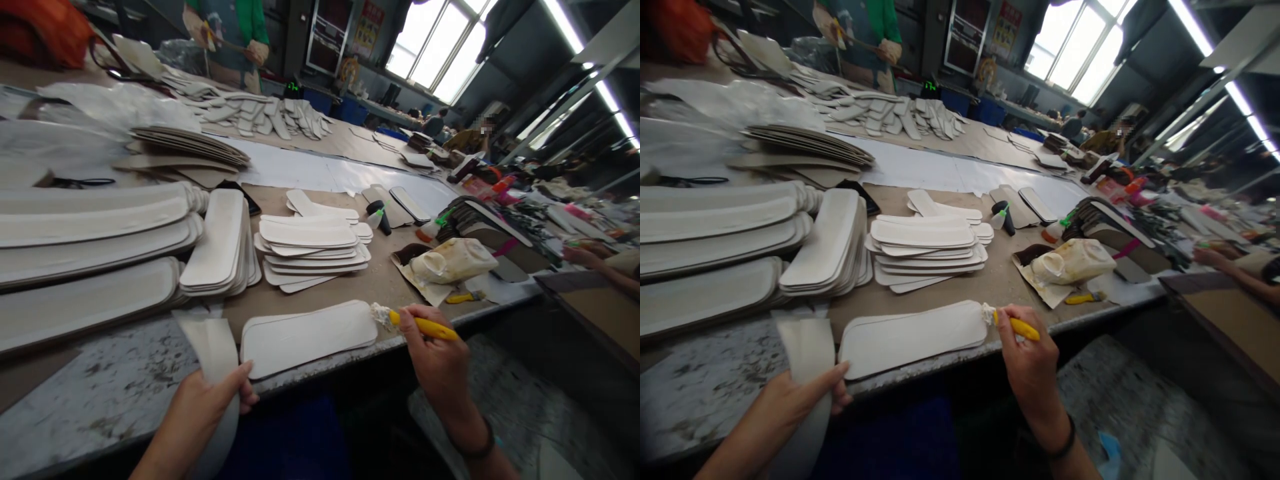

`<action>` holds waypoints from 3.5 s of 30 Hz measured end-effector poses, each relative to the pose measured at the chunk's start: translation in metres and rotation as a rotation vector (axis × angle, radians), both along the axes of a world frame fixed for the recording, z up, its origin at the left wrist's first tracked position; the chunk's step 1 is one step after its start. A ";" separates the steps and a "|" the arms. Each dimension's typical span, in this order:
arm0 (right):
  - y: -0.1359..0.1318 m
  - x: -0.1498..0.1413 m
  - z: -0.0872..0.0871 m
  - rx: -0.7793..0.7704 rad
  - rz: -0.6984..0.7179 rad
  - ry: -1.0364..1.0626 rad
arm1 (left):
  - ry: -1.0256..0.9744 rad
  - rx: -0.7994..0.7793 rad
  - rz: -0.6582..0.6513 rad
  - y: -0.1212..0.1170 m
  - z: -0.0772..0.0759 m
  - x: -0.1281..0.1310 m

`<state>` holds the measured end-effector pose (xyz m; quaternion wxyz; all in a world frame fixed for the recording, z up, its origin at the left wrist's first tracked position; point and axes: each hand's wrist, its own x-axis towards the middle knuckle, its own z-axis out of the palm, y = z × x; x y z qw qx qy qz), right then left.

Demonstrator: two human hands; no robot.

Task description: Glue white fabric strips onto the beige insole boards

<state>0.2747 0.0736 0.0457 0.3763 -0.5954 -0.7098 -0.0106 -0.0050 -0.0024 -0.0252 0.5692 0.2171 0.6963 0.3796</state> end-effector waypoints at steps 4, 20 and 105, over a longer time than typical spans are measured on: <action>-0.006 -0.004 0.015 -0.037 -0.017 0.062 | 0.058 0.086 0.107 -0.004 0.021 0.002; -0.037 -0.152 -0.011 -1.326 0.721 0.975 | -0.359 0.127 0.232 -0.028 0.061 0.026; 0.042 -0.044 0.020 -1.018 0.409 -0.627 | 1.152 1.158 -0.606 -0.031 -0.023 -0.006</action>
